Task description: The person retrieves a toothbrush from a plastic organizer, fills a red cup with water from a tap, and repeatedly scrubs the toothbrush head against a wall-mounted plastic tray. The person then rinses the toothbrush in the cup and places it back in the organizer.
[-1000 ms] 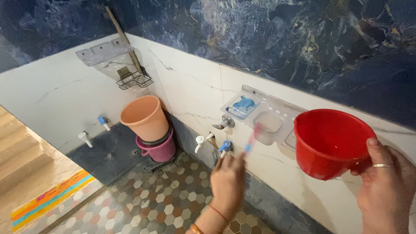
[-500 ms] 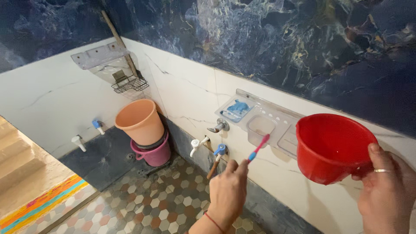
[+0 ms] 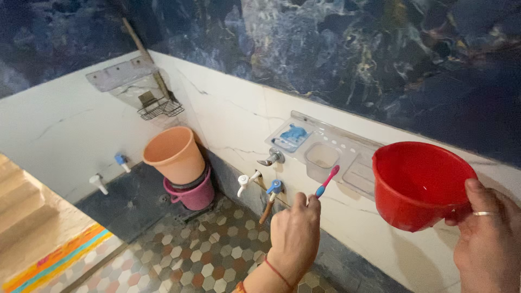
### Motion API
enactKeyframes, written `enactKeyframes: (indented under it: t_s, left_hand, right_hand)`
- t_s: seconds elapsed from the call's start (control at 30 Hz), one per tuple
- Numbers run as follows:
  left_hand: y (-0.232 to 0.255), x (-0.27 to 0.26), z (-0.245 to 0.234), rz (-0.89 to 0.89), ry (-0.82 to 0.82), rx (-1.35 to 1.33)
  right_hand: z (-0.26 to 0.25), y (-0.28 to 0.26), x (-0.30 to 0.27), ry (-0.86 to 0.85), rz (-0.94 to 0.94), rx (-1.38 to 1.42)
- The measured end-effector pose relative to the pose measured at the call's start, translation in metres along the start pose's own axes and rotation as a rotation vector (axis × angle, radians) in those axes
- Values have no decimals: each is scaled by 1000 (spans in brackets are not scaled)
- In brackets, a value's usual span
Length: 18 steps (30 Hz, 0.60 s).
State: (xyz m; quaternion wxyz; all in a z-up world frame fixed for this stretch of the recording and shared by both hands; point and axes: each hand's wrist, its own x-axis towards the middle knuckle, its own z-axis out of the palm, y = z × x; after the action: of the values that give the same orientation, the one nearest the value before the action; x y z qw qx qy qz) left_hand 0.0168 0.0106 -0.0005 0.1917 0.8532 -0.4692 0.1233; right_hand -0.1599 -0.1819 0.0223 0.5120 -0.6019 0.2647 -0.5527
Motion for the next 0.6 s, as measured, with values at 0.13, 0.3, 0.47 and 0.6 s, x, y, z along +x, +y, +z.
enactKeyframes:
  t_s: [0.13, 0.3, 0.47, 0.6]
  left_hand:
    - [6, 24, 9, 64, 132, 56]
    - [14, 68, 18, 99, 161, 109]
    - [22, 54, 21, 90, 98, 113]
    - [13, 68, 25, 119, 169, 108]
  right_hand:
    - [-2, 9, 2, 61, -54, 4]
    - [-7, 15, 2, -3, -103, 132]
    - [-18, 22, 3, 40, -100, 13]
    - [-14, 18, 4, 24, -65, 94]
